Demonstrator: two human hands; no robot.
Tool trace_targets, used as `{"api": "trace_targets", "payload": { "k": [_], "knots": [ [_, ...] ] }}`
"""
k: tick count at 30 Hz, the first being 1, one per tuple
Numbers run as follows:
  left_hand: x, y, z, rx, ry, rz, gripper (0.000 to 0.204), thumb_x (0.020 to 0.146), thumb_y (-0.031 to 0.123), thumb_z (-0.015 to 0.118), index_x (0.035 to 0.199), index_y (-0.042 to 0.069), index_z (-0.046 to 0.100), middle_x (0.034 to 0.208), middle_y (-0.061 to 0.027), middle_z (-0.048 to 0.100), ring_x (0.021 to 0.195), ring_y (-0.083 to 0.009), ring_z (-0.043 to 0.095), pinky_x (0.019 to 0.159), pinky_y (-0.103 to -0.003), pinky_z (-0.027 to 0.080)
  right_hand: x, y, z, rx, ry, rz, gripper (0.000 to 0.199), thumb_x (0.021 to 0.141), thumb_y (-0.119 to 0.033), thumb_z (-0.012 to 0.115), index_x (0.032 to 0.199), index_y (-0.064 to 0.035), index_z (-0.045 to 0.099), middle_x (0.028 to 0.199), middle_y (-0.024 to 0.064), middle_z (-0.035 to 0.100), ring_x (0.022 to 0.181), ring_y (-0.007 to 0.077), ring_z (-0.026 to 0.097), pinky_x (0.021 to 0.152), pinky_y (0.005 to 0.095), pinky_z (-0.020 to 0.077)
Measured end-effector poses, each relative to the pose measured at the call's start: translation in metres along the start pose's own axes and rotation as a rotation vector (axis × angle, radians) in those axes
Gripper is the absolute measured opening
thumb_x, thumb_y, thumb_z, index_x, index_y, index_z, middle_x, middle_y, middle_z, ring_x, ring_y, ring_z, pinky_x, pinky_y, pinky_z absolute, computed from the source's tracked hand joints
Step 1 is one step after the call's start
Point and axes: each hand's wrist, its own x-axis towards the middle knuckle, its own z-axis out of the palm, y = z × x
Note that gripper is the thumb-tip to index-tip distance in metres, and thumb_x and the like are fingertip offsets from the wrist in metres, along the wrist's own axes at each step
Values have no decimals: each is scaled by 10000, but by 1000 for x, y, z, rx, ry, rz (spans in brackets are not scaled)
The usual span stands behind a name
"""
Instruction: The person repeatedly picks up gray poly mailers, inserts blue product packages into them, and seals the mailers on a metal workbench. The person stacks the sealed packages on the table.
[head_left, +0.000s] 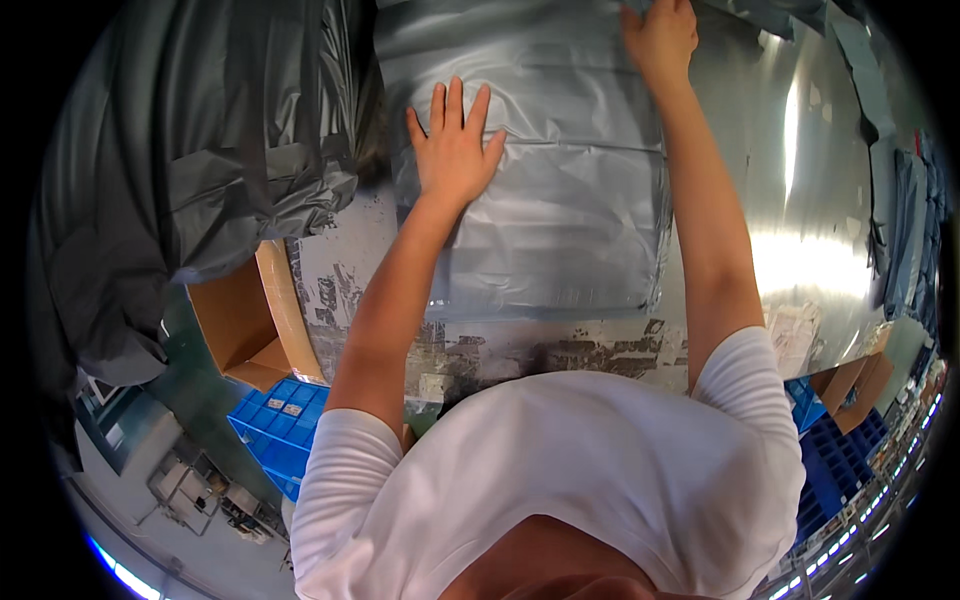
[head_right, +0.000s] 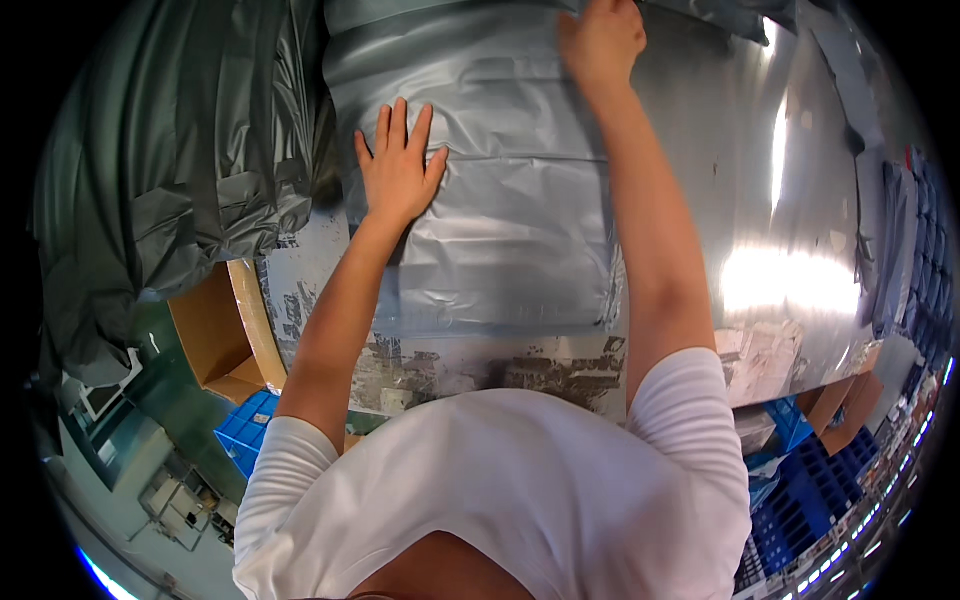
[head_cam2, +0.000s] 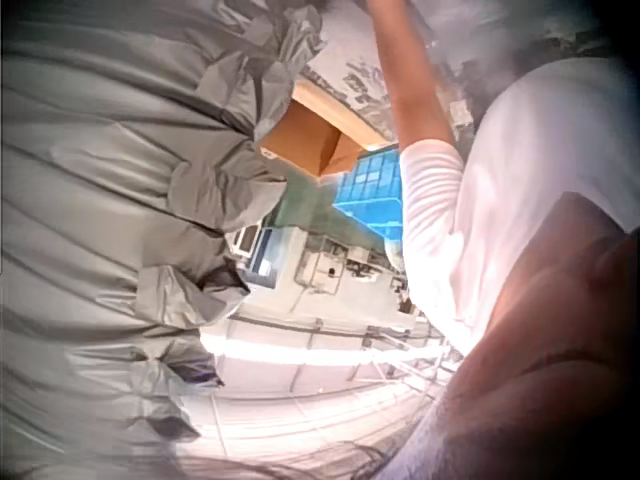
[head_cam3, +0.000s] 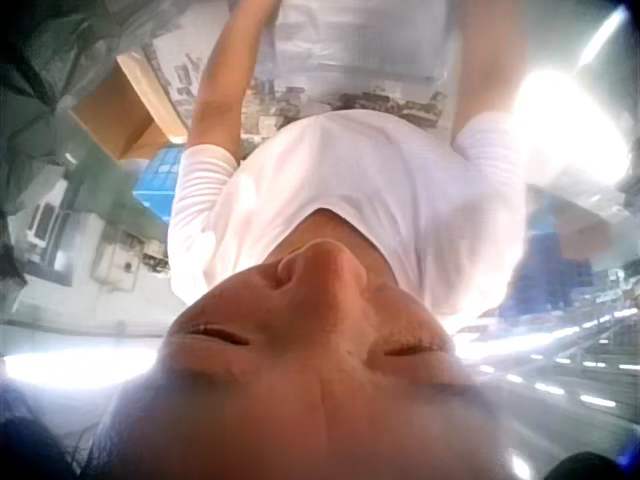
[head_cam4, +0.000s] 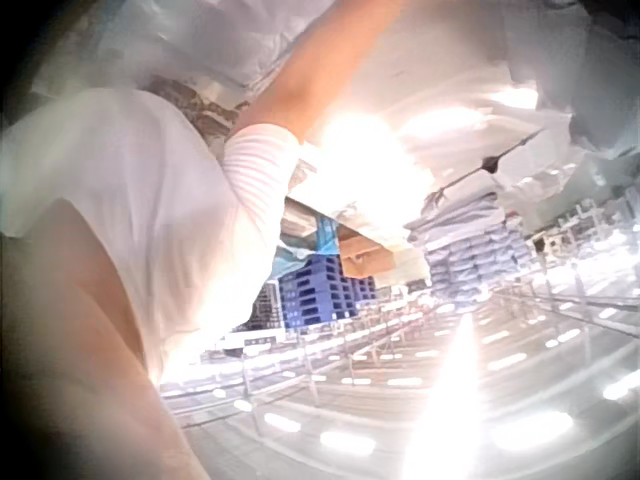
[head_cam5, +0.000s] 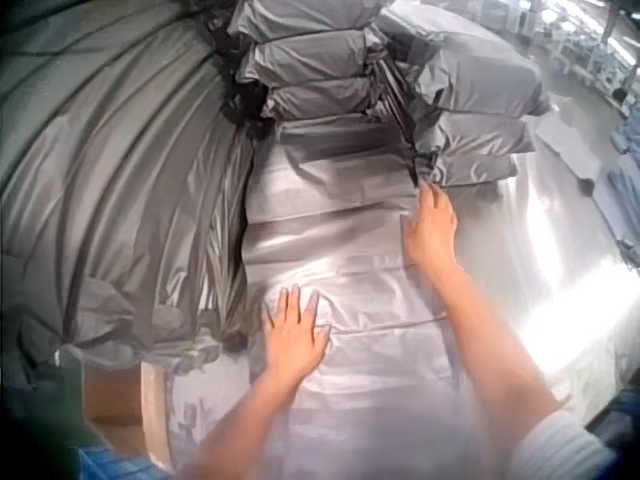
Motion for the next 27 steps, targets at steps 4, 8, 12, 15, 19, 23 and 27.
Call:
{"api": "trace_targets", "payload": {
  "k": [4,8,12,15,19,23,27],
  "knots": [
    [-3,-9,7,-5,4,-9,553,834,413,470,1330,193,361,1400,-123,275,1309,-285,215,1019,-581,122,-125,-69,-77,59,-270,-411,611,716,-380,632,1267,-203,435,1341,88,363,1274,315,273,960,640,176],
    [8,-8,10,114,87,52,536,830,393,492,1309,177,384,1387,-134,296,1295,-294,242,992,-592,177,-183,-42,-40,58,-359,-339,618,745,-488,555,1291,-233,419,1387,65,314,1287,298,258,978,637,120],
    [-44,46,-39,19,182,247,590,802,333,521,1336,140,358,1416,-123,266,1310,-304,224,1010,-572,155,-191,-39,-91,208,-280,-256,609,703,-374,650,1248,-183,455,1348,127,340,1267,298,291,987,577,236],
    [-86,48,1,109,-127,329,617,811,342,489,1375,192,288,1455,-79,189,1343,-260,160,1041,-545,71,-201,-5,-199,109,-434,-32,465,712,-259,635,1146,-125,532,1205,109,487,1116,273,461,925,395,381],
    [-92,60,-12,-64,-54,371,604,833,308,492,1379,176,272,1451,-120,171,1341,-278,150,1032,-565,76,-283,160,-337,-521,-700,441,473,698,-326,652,1077,-60,553,888,110,622,772,234,616,615,359,489],
    [-136,81,-38,47,-105,467,612,817,319,522,1366,168,296,1439,-143,188,1336,-308,151,988,-625,98,-389,237,-458,-1085,-798,751,987,574,-563,706,1284,16,340,729,107,625,615,230,619,515,347,465],
    [-166,78,-30,36,-198,380,593,799,363,535,1336,198,345,1431,-131,220,1327,-292,190,959,-664,104,-455,282,-490,-942,-644,636,201,750,-155,503,919,-68,570,747,193,625,698,345,613,633,465,477]
  ]
}}
